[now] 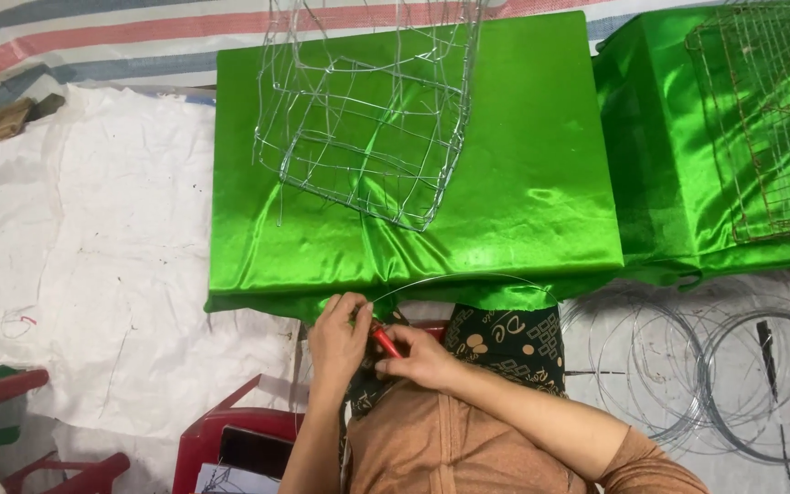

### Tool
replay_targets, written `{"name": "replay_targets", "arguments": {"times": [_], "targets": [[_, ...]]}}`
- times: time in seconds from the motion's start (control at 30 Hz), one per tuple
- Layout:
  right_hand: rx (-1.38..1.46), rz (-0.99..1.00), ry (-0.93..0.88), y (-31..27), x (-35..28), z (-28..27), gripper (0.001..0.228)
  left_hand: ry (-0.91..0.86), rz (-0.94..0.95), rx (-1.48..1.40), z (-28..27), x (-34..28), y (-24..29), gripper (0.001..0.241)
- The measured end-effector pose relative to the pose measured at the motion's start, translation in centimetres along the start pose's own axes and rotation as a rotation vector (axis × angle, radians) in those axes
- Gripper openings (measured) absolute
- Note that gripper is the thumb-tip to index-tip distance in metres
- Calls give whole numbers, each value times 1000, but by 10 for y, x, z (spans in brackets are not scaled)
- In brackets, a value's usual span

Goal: Assembling a wire cage by twisting and tightening wire loops at the joints using pliers.

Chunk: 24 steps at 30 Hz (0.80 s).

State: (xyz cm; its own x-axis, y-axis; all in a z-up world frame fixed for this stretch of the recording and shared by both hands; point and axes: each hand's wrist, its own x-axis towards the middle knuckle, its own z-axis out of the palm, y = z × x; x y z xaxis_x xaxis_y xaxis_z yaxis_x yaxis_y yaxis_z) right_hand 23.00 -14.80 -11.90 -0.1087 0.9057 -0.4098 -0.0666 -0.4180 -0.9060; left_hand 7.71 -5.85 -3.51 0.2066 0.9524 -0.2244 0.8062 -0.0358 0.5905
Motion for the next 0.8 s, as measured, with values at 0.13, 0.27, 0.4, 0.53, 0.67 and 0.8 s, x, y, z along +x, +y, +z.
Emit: {"name": "replay_targets", "arguments": {"times": [0.13, 0.27, 0.4, 0.53, 0.67, 0.8], "targets": [[-101, -29, -159, 4, -2, -3, 45, 14, -37, -46, 0, -5, 3, 11], [-185, 6, -243, -19, -9, -4, 45, -20, -96, -61, -7, -5, 16, 14], [-282, 146, -284, -65, -14, -1, 37, -49, -135, 13, 10, 2, 9, 17], [-307, 199, -193, -60, -14, -1, 35, 5, -97, -70, 13, 3, 9, 17], [-299, 196, -83, -63, -13, -1, 45, 35, -103, -98, 13, 2, 6, 16], [-316, 283, -193, -78, -14, -2, 73, 4, -114, -70, 19, -3, 6, 16]]}}
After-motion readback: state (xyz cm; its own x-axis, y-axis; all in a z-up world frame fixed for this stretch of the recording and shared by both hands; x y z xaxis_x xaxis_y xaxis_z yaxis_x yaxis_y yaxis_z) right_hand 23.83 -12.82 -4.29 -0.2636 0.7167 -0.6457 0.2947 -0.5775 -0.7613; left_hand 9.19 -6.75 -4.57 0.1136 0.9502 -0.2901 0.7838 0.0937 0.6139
